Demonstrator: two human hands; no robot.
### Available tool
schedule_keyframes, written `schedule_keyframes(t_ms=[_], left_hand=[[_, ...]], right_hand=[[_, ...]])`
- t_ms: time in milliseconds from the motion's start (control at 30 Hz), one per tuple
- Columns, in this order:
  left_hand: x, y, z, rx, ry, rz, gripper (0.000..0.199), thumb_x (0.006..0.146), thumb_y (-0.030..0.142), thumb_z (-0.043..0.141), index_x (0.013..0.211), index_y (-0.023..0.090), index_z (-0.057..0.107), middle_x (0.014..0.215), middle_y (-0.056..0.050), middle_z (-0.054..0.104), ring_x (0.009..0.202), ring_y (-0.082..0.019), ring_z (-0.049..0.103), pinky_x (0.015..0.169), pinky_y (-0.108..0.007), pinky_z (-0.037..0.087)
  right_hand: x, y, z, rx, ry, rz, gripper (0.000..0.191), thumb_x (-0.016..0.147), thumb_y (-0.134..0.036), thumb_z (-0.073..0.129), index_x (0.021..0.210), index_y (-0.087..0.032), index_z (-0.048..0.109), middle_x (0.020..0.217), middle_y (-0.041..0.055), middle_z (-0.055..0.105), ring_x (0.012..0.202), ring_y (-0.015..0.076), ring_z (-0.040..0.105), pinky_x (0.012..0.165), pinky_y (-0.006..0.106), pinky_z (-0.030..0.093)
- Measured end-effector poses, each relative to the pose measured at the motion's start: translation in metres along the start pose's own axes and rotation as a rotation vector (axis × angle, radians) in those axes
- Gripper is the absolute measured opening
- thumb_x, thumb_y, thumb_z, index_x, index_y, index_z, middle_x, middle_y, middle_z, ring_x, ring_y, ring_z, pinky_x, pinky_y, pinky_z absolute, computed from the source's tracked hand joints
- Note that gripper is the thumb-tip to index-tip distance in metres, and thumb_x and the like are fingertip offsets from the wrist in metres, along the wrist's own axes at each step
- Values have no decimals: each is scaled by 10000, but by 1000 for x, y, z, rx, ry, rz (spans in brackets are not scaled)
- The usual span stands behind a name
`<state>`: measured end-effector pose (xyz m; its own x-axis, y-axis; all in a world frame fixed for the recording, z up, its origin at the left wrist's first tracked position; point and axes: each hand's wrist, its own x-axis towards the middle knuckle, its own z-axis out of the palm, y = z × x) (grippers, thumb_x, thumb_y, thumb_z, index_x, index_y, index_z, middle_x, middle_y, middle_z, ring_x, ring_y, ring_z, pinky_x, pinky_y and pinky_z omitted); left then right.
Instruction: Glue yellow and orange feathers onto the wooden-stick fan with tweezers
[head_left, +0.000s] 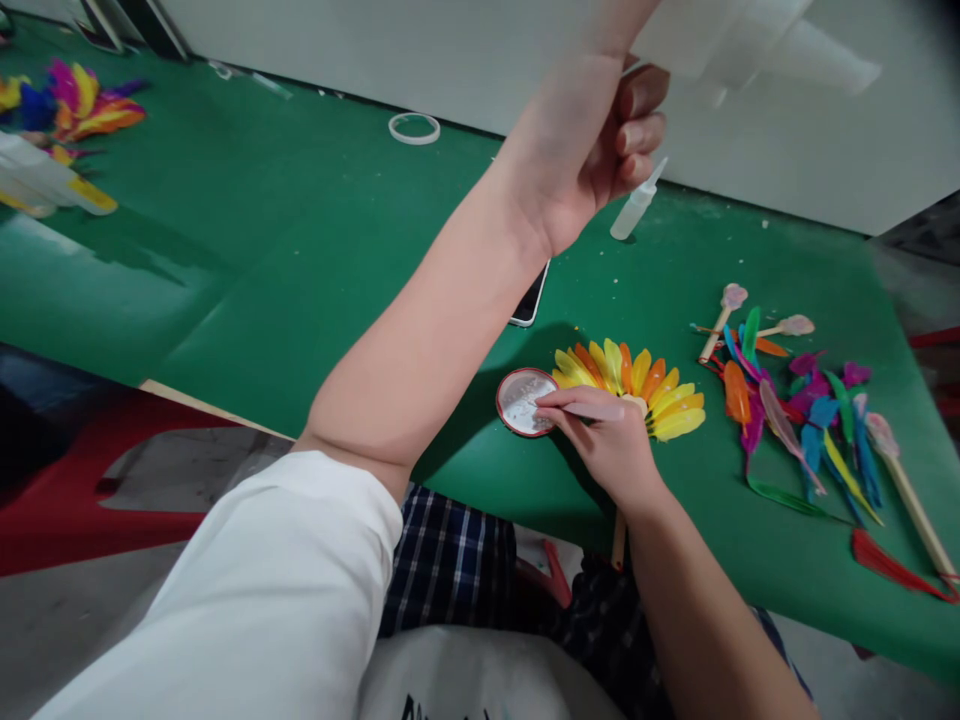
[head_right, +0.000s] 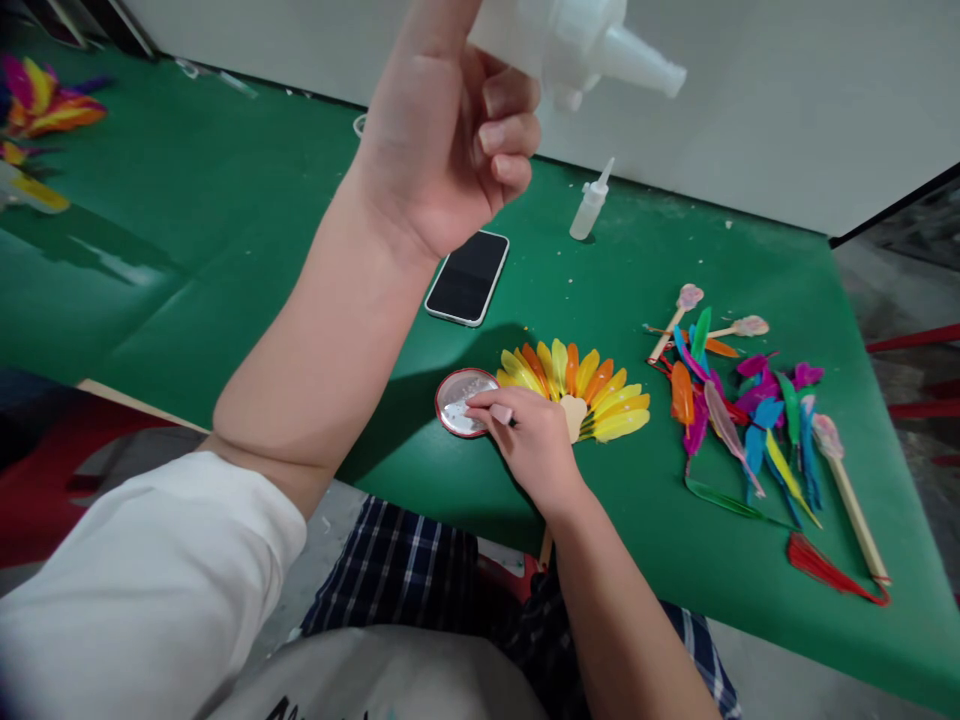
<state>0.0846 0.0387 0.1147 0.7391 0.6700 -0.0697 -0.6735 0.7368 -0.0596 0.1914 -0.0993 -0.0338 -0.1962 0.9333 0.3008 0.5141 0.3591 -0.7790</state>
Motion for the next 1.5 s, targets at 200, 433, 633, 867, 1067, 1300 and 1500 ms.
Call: schedule_keyframes(t_ms=[200,433,633,867,1067,1300,1500], left_hand=[[-1,3,-1,-168,181,63,464,856,174,114,507,62,399,559,50,268,967,-60,597,507,77,89],[-2,3,-1,65,191,210,468,868,211,145,497,66,391,602,29,262,1256,-142,286,560,42,179],[-1,2,-1,-303,275,131,591,868,264,6,572,51,471,631,23,351,1154,-180,442,471,59,165],[1,2,-1,-1301,175,-283,822,733,173,-270,644,-21,524,597,21,454,719,-111,627,426,55,4],[-1,2,0,-1008,240,-221,743,806,217,-144,608,-5,537,559,29,413,822,-128,616,437,59,19],[-1,3,0,-567,289,28,661,821,251,-45,613,15,536,610,29,414,1037,-179,521,465,39,136],[1,1,0,-1847,755,-55,531,693,179,-207,489,107,278,481,74,291,466,-54,561,455,24,-122]], right_hand=[[-1,-3,-3,66,-58,32,136,826,-257,596,895,-233,711,895,35,735,826,193,685,759,336,552],[-2,-2,-2,133,-37,127,136,813,-205,599,887,-215,712,883,25,733,823,167,683,777,297,546],[-3,-1,1,136,-16,176,164,800,-217,607,913,-251,721,893,11,735,833,179,684,795,327,549],[-2,-3,0,148,-49,81,240,843,-210,539,1009,-264,703,930,52,661,865,165,630,797,331,526],[0,-3,-1,178,-56,98,228,848,-231,540,1001,-281,702,946,39,684,887,172,634,816,350,527],[-1,3,2,233,-33,144,165,840,-242,575,930,-239,714,919,33,729,862,179,679,821,345,545],[1,1,3,235,-61,84,220,857,-312,551,1012,-254,696,933,46,721,824,181,681,770,347,564]])
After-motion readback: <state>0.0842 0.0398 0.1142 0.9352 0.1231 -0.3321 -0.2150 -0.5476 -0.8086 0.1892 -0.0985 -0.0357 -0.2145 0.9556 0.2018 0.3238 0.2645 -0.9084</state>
